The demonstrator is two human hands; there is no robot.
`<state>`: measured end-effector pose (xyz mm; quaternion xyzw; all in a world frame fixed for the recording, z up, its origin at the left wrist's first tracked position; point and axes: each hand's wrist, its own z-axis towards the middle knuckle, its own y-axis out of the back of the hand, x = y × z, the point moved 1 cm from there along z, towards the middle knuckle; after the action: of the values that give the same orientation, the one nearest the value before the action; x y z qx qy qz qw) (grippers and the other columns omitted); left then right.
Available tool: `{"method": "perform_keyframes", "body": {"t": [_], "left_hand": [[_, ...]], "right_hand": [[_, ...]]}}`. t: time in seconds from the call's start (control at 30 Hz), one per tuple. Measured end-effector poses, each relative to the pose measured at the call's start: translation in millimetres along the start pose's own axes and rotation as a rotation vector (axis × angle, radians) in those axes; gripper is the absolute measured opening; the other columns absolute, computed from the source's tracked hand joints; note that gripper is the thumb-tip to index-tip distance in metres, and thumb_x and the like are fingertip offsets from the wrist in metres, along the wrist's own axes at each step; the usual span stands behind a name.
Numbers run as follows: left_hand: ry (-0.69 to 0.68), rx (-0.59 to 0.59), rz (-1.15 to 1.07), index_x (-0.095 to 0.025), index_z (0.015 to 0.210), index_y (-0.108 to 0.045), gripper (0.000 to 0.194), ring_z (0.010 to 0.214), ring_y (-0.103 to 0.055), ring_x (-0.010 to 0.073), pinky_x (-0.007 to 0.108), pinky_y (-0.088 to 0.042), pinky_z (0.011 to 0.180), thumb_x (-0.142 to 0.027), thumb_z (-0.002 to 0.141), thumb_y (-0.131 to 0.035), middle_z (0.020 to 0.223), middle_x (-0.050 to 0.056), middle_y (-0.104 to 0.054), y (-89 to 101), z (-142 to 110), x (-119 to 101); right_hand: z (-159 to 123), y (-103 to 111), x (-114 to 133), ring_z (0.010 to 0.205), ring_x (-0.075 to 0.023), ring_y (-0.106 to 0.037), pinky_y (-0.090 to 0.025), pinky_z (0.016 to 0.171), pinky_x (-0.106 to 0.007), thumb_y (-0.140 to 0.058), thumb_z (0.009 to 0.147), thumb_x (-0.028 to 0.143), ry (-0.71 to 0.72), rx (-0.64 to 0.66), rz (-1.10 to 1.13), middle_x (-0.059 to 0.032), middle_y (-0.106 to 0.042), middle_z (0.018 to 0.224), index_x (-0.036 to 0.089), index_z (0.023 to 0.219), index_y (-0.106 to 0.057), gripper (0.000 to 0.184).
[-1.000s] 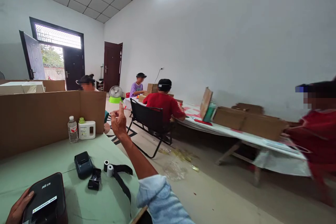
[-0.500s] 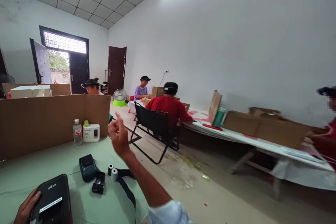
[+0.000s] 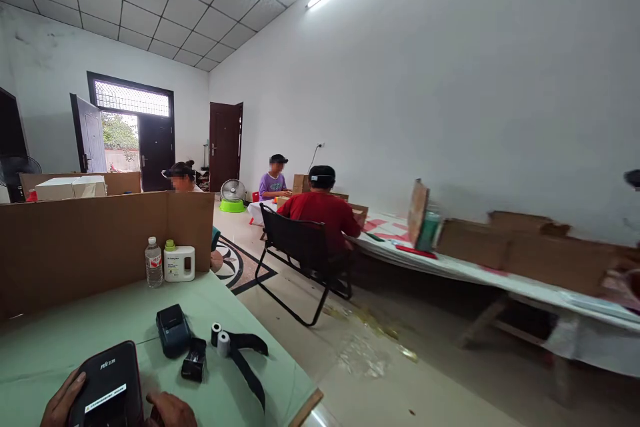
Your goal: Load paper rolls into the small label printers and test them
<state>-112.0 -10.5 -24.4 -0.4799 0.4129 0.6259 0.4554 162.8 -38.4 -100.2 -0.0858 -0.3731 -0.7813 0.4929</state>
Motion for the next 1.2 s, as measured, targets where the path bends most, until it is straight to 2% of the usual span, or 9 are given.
{"method": "perform_keyframes", "body": {"t": [0.1, 0.2, 0.37, 0.47, 0.67, 0.8, 0.97, 1.1, 1.2], "left_hand": [[0.054, -0.026, -0.025, -0.023, 0.094, -0.080, 0.047, 0.137, -0.056, 0.0419, 0.052, -0.042, 0.120, -0.055, 0.059, -0.083, 0.122, 0.011, -0.076, -5.3, 0, 2], [0.109, -0.034, -0.032, -0.021, 0.099, -0.079, 0.049, 0.136, -0.057, 0.0396, 0.052, -0.042, 0.119, -0.059, 0.067, -0.076, 0.119, 0.010, -0.077, -9.5, 5, 7], [0.149, -0.037, -0.025, -0.020, 0.101, -0.078, 0.058, 0.135, -0.058, 0.0387, 0.050, -0.041, 0.120, -0.065, 0.064, -0.071, 0.129, 0.009, -0.074, -10.2, 13, 13], [0.128, -0.040, 0.055, -0.019, 0.102, -0.077, 0.063, 0.136, -0.058, 0.0377, 0.050, -0.041, 0.121, -0.069, 0.065, -0.067, 0.132, 0.011, -0.072, -11.7, 7, -1], [-0.047, 0.135, 0.242, -0.015, 0.130, -0.067, 0.072, 0.132, -0.060, 0.0326, 0.049, -0.047, 0.115, -0.066, 0.081, -0.059, 0.141, 0.016, -0.066, -11.8, -13, -42], [-0.218, 0.293, 0.378, -0.021, 0.141, -0.060, 0.057, 0.148, -0.045, 0.0313, 0.049, -0.048, 0.113, -0.052, 0.093, -0.057, 0.160, 0.014, -0.048, 4.3, -34, -54], [-0.340, 0.497, 0.473, -0.028, 0.143, -0.060, 0.047, 0.155, -0.035, 0.0304, 0.056, -0.030, 0.125, -0.037, 0.097, -0.057, 0.168, 0.010, -0.037, 21.8, -61, -62], [-0.355, 0.550, 0.532, -0.030, 0.151, -0.051, 0.057, 0.155, -0.033, 0.0317, 0.060, -0.030, 0.124, -0.034, 0.095, -0.062, 0.169, 0.010, -0.034, 24.8, -69, -66], [-0.363, 0.549, 0.535, -0.031, 0.152, -0.050, 0.063, 0.155, -0.033, 0.0326, 0.060, -0.033, 0.123, -0.035, 0.092, -0.068, 0.169, 0.011, -0.034, 23.8, -72, -70]], "right_hand": [[-5, -3, 7, 0.077, -0.0249, -0.072, -0.058, 0.068, -0.030, -0.055, 0.094, 0.027, -0.023, 0.015, -0.036, -0.0061, -0.075, 0.087, 0.026, 0.115, -0.067, 0.024], [-8, 1, 16, 0.082, -0.0245, -0.072, -0.058, 0.073, -0.031, -0.055, 0.094, 0.021, -0.047, -0.011, -0.043, -0.0063, -0.075, 0.091, 0.026, 0.116, -0.066, 0.026], [-6, 7, 26, 0.084, -0.0227, -0.072, -0.057, 0.077, -0.029, -0.058, 0.090, 0.014, -0.097, -0.020, -0.029, -0.0055, -0.073, 0.093, 0.024, 0.112, -0.066, 0.025], [-5, 15, 36, 0.086, -0.0221, -0.071, -0.057, 0.079, -0.030, -0.058, 0.090, 0.010, -0.108, 0.014, 0.020, -0.0062, -0.074, 0.095, 0.023, 0.113, -0.067, 0.028], [1, 42, 65, 0.104, -0.0231, -0.068, -0.059, 0.093, -0.039, -0.050, 0.097, 0.013, -0.102, 0.062, 0.144, -0.0108, -0.070, 0.114, 0.021, 0.144, -0.055, 0.048], [7, 54, 80, 0.128, -0.0271, -0.059, -0.054, 0.107, -0.046, -0.055, 0.097, 0.024, -0.068, 0.095, 0.183, -0.0153, -0.059, 0.138, 0.021, 0.156, -0.040, 0.061], [15, 54, 85, 0.144, -0.0334, -0.046, -0.047, 0.115, -0.054, -0.071, 0.090, 0.032, 0.040, 0.131, 0.033, -0.0199, -0.045, 0.154, 0.019, 0.158, -0.036, 0.077], [24, 49, 83, 0.142, -0.0358, -0.047, -0.048, 0.113, -0.058, -0.079, 0.087, 0.037, 0.101, 0.161, -0.049, -0.0210, -0.044, 0.155, 0.021, 0.152, -0.046, 0.074], [27, 45, 81, 0.142, -0.0377, -0.046, -0.047, 0.113, -0.060, -0.086, 0.080, 0.038, 0.126, 0.198, -0.074, -0.0210, -0.045, 0.155, 0.021, 0.152, -0.047, 0.084]]}}
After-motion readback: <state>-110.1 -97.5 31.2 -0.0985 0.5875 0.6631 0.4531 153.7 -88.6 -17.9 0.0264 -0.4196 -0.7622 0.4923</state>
